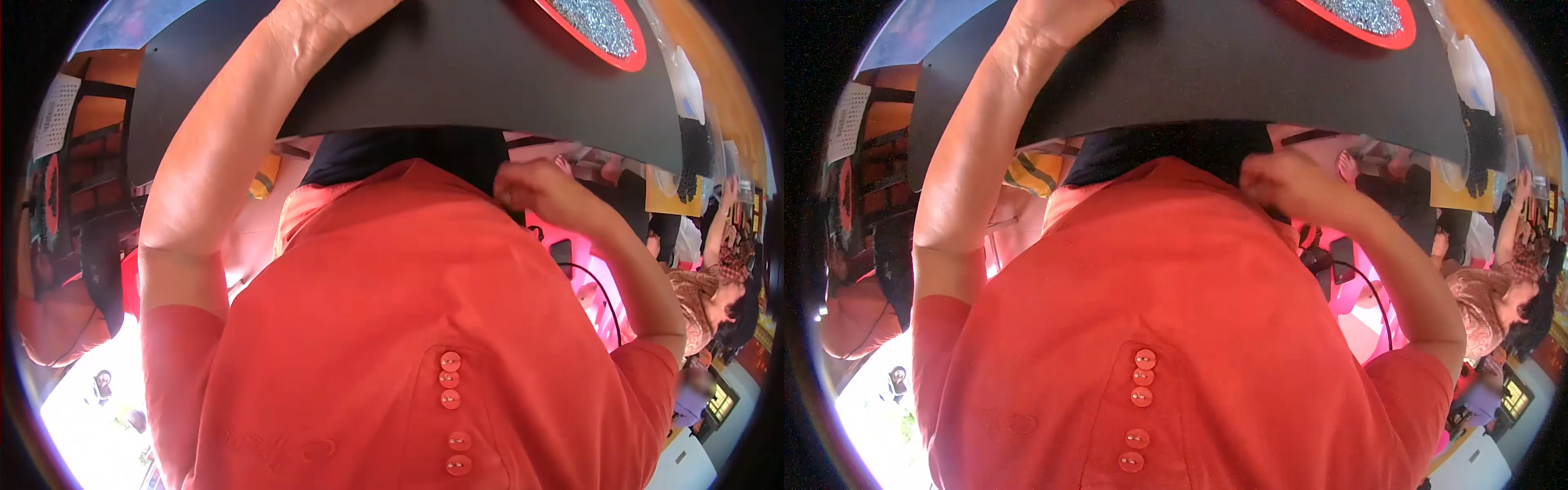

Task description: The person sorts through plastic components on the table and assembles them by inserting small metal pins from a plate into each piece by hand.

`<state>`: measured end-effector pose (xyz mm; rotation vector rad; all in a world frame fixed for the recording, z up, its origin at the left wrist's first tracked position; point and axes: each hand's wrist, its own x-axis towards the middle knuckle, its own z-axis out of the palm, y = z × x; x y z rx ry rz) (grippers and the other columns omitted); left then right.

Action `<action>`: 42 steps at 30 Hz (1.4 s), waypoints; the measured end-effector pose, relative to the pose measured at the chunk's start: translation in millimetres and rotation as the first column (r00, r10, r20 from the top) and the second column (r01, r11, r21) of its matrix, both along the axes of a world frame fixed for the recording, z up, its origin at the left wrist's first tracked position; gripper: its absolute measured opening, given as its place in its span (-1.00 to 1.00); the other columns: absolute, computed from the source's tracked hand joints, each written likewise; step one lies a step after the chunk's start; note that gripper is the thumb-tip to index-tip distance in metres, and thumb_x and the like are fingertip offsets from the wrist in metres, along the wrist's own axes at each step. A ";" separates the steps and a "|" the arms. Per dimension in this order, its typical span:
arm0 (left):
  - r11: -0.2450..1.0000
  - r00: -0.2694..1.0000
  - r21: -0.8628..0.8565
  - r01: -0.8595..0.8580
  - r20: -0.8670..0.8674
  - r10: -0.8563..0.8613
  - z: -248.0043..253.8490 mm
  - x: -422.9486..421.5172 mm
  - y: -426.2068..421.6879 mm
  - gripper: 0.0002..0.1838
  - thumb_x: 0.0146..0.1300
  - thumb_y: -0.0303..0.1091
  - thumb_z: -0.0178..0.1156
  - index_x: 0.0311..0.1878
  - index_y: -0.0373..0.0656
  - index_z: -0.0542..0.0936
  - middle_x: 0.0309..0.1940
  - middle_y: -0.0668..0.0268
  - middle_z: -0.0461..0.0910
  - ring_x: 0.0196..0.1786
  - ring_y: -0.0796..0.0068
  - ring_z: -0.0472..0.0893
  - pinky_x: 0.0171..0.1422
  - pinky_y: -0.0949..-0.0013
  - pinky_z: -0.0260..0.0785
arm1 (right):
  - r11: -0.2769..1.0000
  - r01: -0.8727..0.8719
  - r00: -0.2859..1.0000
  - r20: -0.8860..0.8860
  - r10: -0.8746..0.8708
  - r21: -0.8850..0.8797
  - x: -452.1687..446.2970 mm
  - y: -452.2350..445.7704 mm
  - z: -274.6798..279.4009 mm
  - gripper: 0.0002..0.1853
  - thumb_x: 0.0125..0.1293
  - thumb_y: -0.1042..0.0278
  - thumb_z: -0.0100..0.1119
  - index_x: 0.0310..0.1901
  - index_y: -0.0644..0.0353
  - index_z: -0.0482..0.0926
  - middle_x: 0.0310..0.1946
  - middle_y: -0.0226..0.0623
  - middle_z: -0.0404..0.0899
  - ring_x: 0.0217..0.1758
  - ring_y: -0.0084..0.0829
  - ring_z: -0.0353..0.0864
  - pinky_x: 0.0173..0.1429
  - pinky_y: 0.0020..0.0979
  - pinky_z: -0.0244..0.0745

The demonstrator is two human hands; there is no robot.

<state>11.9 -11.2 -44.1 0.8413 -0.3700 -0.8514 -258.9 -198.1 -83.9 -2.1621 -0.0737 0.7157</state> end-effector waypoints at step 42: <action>0.939 0.859 0.088 -0.332 0.440 0.262 8.6 -16.7 -4.9 -0.86 0.45 -0.47 0.15 -0.06 -0.34 0.59 -0.34 0.20 0.61 -0.34 0.36 0.60 -0.30 0.35 0.46 | 0.870 -0.355 0.881 0.189 0.434 -0.343 69.1 61.8 -183.0 -0.65 0.39 0.14 0.00 0.00 0.05 0.71 0.02 -0.17 0.70 0.21 -0.13 0.61 0.38 0.03 0.28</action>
